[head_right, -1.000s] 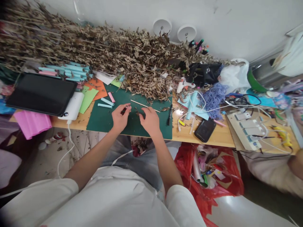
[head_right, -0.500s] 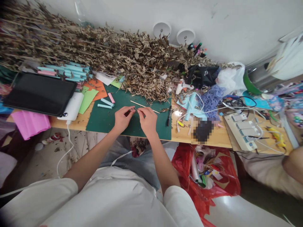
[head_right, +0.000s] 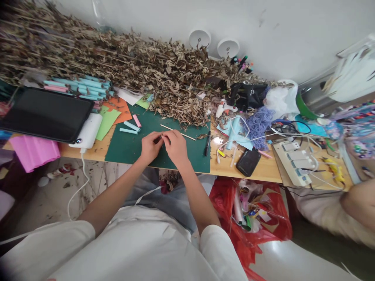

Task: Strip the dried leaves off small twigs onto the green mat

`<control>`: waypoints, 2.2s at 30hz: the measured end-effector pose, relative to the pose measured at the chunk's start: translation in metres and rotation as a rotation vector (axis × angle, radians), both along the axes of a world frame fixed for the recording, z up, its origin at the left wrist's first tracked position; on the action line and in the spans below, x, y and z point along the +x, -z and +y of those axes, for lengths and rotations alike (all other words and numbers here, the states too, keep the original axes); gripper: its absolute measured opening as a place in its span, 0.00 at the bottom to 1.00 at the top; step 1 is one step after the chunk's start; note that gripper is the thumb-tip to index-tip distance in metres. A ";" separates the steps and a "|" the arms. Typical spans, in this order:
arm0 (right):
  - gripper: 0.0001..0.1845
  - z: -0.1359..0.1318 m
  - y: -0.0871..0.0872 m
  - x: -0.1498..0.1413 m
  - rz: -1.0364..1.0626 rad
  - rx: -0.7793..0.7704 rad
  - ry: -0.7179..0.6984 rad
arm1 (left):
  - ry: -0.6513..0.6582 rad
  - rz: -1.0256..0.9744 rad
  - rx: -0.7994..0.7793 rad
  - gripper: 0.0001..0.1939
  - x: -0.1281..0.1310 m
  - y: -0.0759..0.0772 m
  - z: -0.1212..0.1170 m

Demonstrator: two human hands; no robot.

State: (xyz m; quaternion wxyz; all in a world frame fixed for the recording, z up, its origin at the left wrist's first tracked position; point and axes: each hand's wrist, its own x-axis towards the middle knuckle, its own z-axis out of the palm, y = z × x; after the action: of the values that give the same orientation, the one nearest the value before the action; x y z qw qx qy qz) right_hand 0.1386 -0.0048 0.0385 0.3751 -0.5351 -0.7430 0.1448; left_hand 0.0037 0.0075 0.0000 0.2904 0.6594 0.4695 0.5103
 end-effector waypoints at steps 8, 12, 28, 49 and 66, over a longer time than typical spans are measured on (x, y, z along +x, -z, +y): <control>0.09 -0.004 -0.005 -0.001 -0.207 0.053 -0.018 | 0.003 0.014 -0.013 0.13 -0.001 -0.001 -0.001; 0.07 -0.003 0.001 -0.004 0.118 -0.047 0.075 | -0.008 0.013 -0.037 0.13 0.001 -0.002 0.000; 0.12 -0.009 0.009 -0.006 -0.231 0.133 0.059 | 0.019 0.006 -0.039 0.11 -0.002 0.000 -0.002; 0.09 0.006 0.008 0.003 0.109 0.011 -0.038 | 0.001 0.037 -0.045 0.10 -0.002 0.000 -0.001; 0.07 -0.007 0.009 -0.006 0.069 0.010 0.053 | -0.013 0.007 -0.084 0.12 -0.003 0.001 0.001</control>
State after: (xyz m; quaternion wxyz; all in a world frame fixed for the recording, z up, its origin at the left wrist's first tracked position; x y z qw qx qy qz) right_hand 0.1325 -0.0117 0.0294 0.4071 -0.5472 -0.7159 0.1493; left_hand 0.0003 0.0088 -0.0011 0.3129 0.6454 0.4957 0.4897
